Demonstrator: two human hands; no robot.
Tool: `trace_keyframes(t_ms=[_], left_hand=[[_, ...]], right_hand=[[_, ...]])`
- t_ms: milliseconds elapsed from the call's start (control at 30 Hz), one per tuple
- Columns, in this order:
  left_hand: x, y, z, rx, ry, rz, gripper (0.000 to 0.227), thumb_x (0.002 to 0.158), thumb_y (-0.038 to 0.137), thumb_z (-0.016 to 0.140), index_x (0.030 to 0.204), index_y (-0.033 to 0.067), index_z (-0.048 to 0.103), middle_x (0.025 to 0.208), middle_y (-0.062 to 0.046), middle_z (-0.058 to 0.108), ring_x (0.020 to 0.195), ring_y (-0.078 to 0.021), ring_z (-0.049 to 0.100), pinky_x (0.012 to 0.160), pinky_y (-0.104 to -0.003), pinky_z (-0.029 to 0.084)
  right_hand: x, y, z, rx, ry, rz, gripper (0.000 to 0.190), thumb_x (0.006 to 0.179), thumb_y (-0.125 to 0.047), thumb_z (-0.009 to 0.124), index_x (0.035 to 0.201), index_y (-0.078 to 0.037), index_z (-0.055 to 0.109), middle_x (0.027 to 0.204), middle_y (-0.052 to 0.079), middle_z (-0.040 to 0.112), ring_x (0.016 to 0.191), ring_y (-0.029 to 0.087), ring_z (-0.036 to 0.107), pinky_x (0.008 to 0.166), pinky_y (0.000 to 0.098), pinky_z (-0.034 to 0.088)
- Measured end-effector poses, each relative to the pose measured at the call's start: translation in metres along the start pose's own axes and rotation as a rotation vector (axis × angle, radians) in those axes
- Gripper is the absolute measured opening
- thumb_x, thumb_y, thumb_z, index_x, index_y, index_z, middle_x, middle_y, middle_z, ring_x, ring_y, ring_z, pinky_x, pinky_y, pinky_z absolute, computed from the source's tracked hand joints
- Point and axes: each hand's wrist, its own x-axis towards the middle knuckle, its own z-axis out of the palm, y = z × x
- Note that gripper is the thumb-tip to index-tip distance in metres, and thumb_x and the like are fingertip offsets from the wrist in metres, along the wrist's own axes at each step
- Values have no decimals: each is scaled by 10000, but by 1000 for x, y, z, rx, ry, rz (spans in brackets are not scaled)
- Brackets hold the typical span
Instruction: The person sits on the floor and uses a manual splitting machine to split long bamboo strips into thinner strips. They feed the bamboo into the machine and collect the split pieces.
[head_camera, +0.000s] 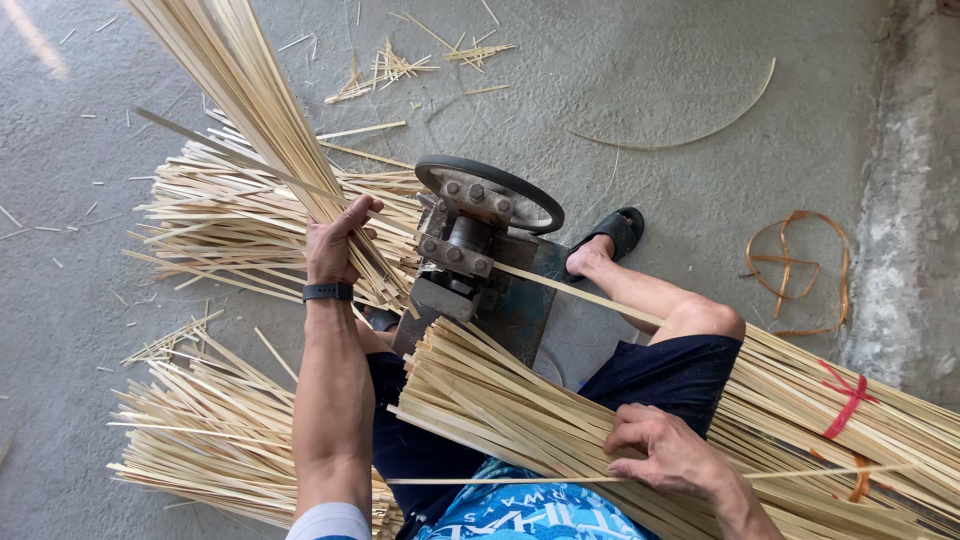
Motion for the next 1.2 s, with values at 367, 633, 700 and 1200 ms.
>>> trace_keyframes(t_ms=[367,633,700,1200], left_hand=[[7,3,-10,-2,-3,15,223,947,139,766,1043,-28,654,897,-165,764,733,-190,738,563,-243,634],[13,14,-47,-265,1,102,270,1028,156,755,1091,-15,557,893,-103,645,793,-191,689,633,-313,637],[8,14,-51,-222,28,110,285,1008,125,766,1125,-25,554,906,-117,656,774,-179,678,590,-290,612],[1,-5,-9,-14,14,-52,606,791,68,840,1263,38,461,1059,-176,732,751,-154,710,536,-255,632]], right_hand=[[-11,50,-4,292,275,13,154,838,-180,776,944,-75,815,812,41,737,756,164,693,681,319,564],[-7,80,-58,34,863,-24,208,892,-198,752,1055,-77,798,869,42,757,799,143,692,740,285,542],[-6,85,-63,8,876,3,200,896,-196,758,1045,-69,796,889,51,762,809,158,701,745,294,548],[64,-12,-48,-400,968,-283,314,830,-135,758,1122,-19,747,1098,131,720,1019,310,688,876,445,539]])
